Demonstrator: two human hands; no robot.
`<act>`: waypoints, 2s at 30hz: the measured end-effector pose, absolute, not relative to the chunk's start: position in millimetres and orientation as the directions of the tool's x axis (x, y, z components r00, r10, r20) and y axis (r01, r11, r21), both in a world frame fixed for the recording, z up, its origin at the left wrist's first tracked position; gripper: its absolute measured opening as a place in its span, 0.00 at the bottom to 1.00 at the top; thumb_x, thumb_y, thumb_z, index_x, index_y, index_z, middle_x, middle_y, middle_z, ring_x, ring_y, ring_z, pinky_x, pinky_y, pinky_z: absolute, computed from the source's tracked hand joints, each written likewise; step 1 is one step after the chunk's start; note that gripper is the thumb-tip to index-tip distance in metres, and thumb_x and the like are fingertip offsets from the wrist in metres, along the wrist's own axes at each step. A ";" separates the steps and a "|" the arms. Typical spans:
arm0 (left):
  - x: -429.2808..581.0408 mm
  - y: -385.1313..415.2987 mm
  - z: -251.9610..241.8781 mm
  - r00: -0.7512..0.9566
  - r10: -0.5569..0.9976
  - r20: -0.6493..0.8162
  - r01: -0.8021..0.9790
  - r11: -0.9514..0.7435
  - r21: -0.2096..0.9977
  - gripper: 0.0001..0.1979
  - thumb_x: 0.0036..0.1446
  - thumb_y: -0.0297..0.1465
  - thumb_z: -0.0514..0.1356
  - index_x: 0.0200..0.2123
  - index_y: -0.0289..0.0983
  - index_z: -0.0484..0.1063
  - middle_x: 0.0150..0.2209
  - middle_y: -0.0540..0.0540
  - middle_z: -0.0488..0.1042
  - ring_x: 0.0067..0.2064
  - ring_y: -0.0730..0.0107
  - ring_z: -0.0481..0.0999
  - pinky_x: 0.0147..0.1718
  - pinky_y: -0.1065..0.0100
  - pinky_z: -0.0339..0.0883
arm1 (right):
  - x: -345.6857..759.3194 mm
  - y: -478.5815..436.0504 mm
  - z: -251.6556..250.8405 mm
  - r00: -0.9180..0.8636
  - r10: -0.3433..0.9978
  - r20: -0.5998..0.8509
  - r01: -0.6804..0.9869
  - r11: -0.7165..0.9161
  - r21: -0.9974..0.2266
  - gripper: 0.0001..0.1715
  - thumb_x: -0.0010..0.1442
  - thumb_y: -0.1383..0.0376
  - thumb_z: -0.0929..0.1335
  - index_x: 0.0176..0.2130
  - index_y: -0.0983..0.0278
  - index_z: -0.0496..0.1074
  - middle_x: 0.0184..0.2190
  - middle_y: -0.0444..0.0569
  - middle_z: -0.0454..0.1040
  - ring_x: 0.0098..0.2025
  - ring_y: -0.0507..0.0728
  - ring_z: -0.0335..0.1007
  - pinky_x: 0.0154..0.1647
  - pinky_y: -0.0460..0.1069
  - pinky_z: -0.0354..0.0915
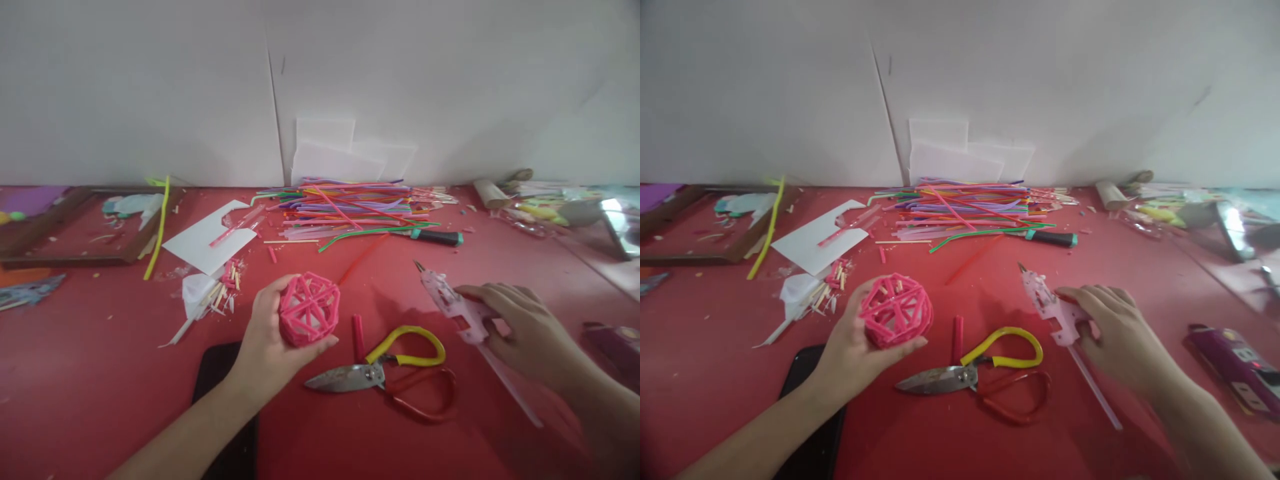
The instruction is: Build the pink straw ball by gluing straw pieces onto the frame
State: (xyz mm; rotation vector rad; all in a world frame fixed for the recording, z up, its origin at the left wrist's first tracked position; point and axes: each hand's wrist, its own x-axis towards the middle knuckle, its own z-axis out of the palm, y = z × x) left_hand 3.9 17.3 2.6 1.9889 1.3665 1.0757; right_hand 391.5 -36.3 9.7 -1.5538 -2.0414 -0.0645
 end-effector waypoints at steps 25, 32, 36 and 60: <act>4.2 20.2 -23.5 0.227 0.945 0.234 0.391 -0.308 0.867 0.52 0.43 0.42 0.74 0.64 0.40 0.48 0.58 0.34 0.66 0.61 0.42 0.70 0.60 0.38 0.62 | 260.9 37.6 29.7 -0.813 0.547 -0.200 0.570 0.817 -0.081 0.11 0.65 0.72 0.64 0.43 0.66 0.76 0.43 0.55 0.78 0.47 0.60 0.73 0.50 0.55 0.67; 4.1 18.9 -14.1 0.250 0.951 0.181 0.391 -0.270 0.880 0.48 0.42 0.38 0.75 0.62 0.42 0.52 0.59 0.35 0.66 0.61 0.43 0.70 0.60 0.39 0.63 | 274.2 45.1 37.6 -0.615 0.748 -0.250 0.786 0.607 -0.119 0.12 0.54 0.75 0.67 0.40 0.67 0.74 0.37 0.53 0.78 0.39 0.58 0.75 0.38 0.49 0.65; 4.6 17.5 -12.3 0.277 0.947 0.161 0.430 -0.272 0.861 0.47 0.43 0.35 0.74 0.62 0.42 0.53 0.59 0.36 0.66 0.62 0.43 0.69 0.60 0.39 0.63 | 281.0 52.5 43.1 -0.595 0.781 -0.187 0.803 0.577 -0.147 0.08 0.57 0.74 0.67 0.37 0.65 0.75 0.36 0.52 0.78 0.38 0.57 0.74 0.39 0.49 0.64; -7.9 46.0 87.0 0.370 0.792 0.485 0.628 -0.598 0.498 0.03 0.62 0.34 0.59 0.36 0.45 0.73 0.34 0.54 0.77 0.38 0.68 0.77 0.40 0.66 0.68 | 222.1 44.2 105.9 -0.378 0.839 0.392 0.472 0.539 -0.698 0.09 0.62 0.72 0.69 0.40 0.63 0.81 0.36 0.44 0.83 0.37 0.50 0.76 0.36 0.45 0.68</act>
